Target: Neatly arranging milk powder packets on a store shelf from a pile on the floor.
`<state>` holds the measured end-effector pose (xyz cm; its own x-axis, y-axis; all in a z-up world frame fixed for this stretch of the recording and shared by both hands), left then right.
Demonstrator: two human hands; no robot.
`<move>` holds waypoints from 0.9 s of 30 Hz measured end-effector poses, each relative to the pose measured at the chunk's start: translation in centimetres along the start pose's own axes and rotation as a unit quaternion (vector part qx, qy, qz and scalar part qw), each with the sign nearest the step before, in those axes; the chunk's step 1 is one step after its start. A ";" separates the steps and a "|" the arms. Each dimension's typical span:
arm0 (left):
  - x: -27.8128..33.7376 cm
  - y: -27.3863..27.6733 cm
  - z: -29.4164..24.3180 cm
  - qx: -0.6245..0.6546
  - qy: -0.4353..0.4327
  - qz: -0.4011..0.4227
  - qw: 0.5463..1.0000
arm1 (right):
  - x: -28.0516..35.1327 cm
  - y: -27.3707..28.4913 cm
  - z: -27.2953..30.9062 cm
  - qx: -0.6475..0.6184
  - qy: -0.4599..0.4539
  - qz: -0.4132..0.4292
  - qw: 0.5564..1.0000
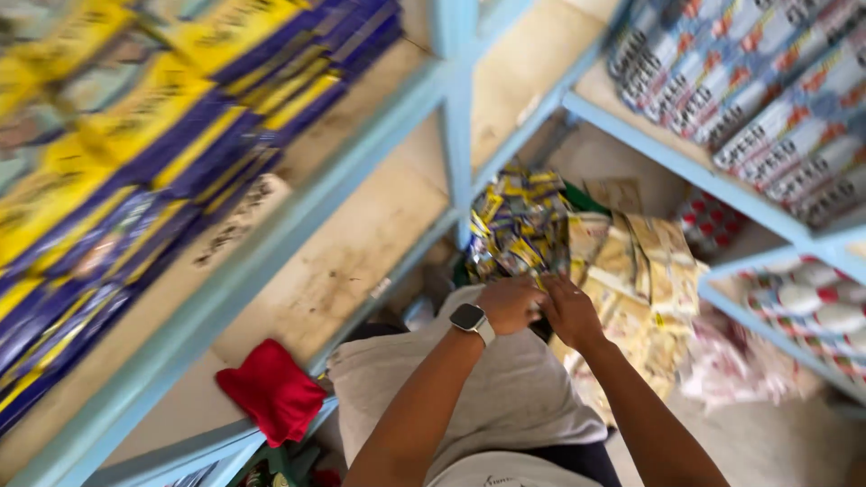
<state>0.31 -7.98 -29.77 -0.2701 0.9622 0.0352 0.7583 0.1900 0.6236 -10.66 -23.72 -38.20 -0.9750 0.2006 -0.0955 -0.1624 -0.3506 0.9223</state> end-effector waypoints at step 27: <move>1.2 0.5 0.3 0.021 0.027 -0.267 0.963 | -4.2 -21.0 -10.6 -0.481 -0.612 0.015 0.628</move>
<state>0.52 -6.66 -29.66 -0.6583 0.7131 -0.2409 0.5255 0.6646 0.5312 -4.77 -26.91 -61.19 -0.2296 0.5264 0.8186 -0.7367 -0.6437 0.2073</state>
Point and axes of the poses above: each hand's wrist, its own x-axis away from the middle knuckle, its own y-axis out of the back of the hand, z = x × y, the point moved 2 cm from there along -x, towards the middle knuckle, and after that the axes turned 10 degrees about x, right-handed, at the moved point
